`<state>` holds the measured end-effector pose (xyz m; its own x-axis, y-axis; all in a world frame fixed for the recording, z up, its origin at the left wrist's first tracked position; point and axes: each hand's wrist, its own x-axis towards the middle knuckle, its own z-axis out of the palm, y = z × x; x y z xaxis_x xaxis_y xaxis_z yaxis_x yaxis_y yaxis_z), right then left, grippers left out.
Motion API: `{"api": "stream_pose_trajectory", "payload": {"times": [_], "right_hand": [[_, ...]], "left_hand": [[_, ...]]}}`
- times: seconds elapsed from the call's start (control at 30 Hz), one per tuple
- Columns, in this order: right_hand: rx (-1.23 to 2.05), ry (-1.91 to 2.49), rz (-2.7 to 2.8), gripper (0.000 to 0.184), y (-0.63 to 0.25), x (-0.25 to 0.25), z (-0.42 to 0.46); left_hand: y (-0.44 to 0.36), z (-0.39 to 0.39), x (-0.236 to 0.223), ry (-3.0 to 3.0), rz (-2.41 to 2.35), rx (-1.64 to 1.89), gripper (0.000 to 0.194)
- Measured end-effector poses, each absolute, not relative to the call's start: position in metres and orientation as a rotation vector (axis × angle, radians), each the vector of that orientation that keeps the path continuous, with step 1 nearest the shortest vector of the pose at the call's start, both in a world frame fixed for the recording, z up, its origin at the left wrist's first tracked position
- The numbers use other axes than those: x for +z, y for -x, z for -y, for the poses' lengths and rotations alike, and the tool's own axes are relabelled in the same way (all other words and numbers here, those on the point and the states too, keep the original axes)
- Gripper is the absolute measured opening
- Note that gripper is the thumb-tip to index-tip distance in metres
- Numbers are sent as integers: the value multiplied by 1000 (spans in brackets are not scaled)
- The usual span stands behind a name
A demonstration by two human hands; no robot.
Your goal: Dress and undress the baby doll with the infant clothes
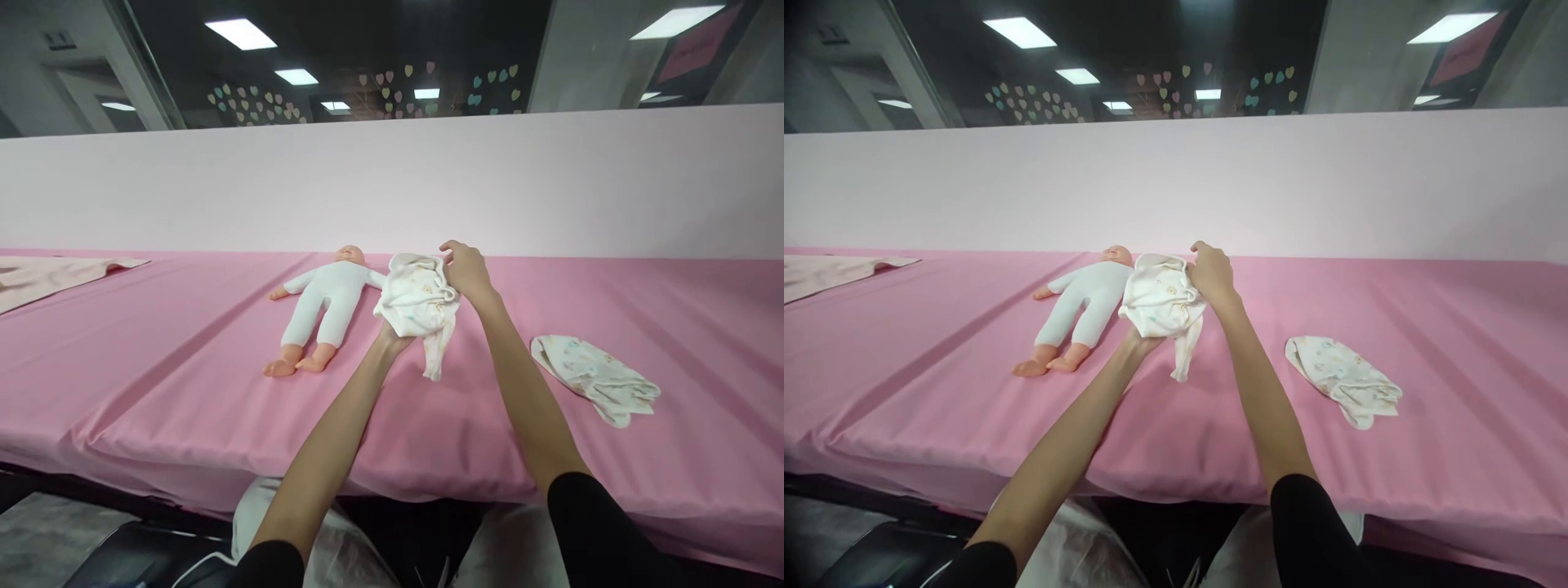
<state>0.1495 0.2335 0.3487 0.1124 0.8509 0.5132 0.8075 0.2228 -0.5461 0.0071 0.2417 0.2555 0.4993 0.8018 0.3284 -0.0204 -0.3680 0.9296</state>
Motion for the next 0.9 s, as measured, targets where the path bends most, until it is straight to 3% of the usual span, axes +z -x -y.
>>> {"api": "stream_pose_trajectory", "payload": {"times": [0.07,0.13,0.2,0.33,0.43,0.53,0.7,0.83,0.9], "right_hand": [[-34,1600,1718,20,-142,351,-228],[74,1605,1826,34,-137,355,-221],[229,1621,1964,37,-138,356,-218],[197,1680,2018,9,-154,347,-231],[48,1566,1692,28,-177,341,-248],[-38,1336,1377,36,-199,346,-252],[-226,1250,1246,31,-209,367,-225],[-301,1343,1385,27,-188,377,-204],[-315,1399,1466,23,-173,378,-198]], "left_hand": [[-11,-242,253,-1413,-524,1160,79],[-14,-245,249,-1124,-398,1229,71],[-16,-247,242,-1012,-370,1209,54],[-15,-253,231,-905,-438,1203,21],[-11,-259,225,-808,-532,1270,11],[-5,-268,220,-698,-641,1383,11],[4,-274,225,-528,-850,1685,26],[-13,-243,252,-1131,-676,1959,9],[-30,-220,264,-1547,-509,1911,23]]}}
